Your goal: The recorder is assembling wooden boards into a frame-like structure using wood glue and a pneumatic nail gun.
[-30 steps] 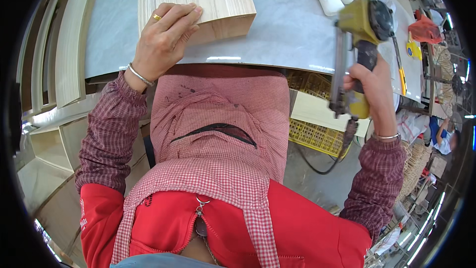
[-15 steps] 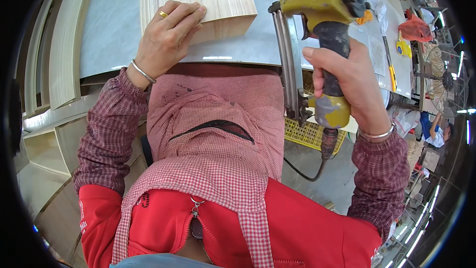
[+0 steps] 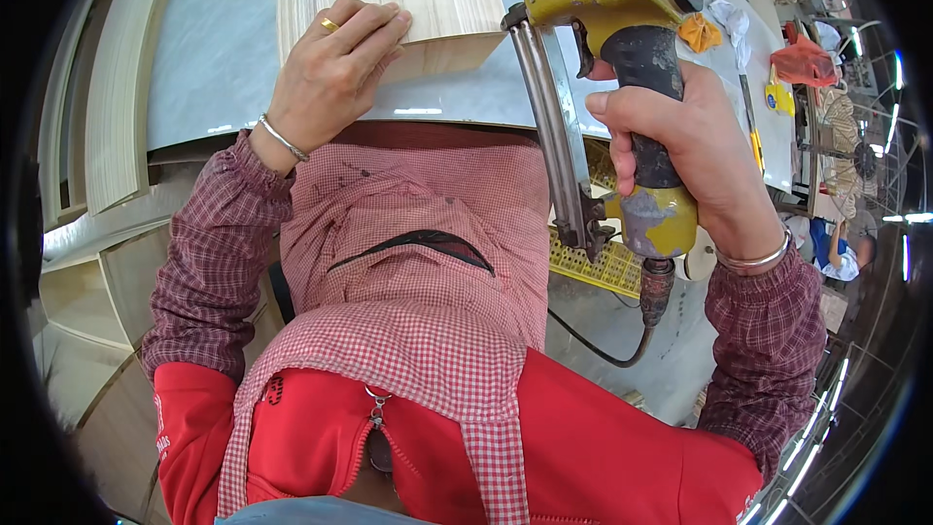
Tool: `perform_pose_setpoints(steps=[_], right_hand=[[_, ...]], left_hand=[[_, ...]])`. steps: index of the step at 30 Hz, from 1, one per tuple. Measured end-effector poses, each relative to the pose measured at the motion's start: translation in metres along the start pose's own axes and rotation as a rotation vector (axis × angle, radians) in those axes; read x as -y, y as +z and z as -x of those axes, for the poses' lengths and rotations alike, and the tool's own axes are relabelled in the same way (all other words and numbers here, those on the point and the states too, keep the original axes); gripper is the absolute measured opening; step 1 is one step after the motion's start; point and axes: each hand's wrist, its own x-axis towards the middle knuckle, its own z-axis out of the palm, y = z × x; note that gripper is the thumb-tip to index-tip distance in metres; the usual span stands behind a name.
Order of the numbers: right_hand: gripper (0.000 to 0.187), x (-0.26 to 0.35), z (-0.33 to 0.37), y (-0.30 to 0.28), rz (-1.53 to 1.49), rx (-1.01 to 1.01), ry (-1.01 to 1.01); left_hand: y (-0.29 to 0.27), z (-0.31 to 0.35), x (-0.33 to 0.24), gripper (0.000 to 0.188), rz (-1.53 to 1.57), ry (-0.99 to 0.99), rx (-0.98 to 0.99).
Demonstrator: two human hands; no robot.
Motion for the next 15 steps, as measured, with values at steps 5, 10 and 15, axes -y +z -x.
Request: perform_pose_setpoints(steps=[5, 10, 15], right_hand=[[0.029, -0.0001, -0.0011, 0.0003, -0.023, 0.009, 0.005], [0.029, 0.0019, -0.0030, -0.0017, -0.013, 0.023, 0.024], [0.029, 0.0066, -0.0015, -0.0022, 0.039, 0.009, 0.051]], left_hand=[[0.0010, 0.0004, -0.0001, 0.022, 0.000, 0.003, -0.012], [0.0003, 0.0013, -0.0005, 0.022, -0.005, -0.003, -0.008], [-0.0038, -0.0010, -0.0010, 0.029, 0.002, -0.025, 0.050]])
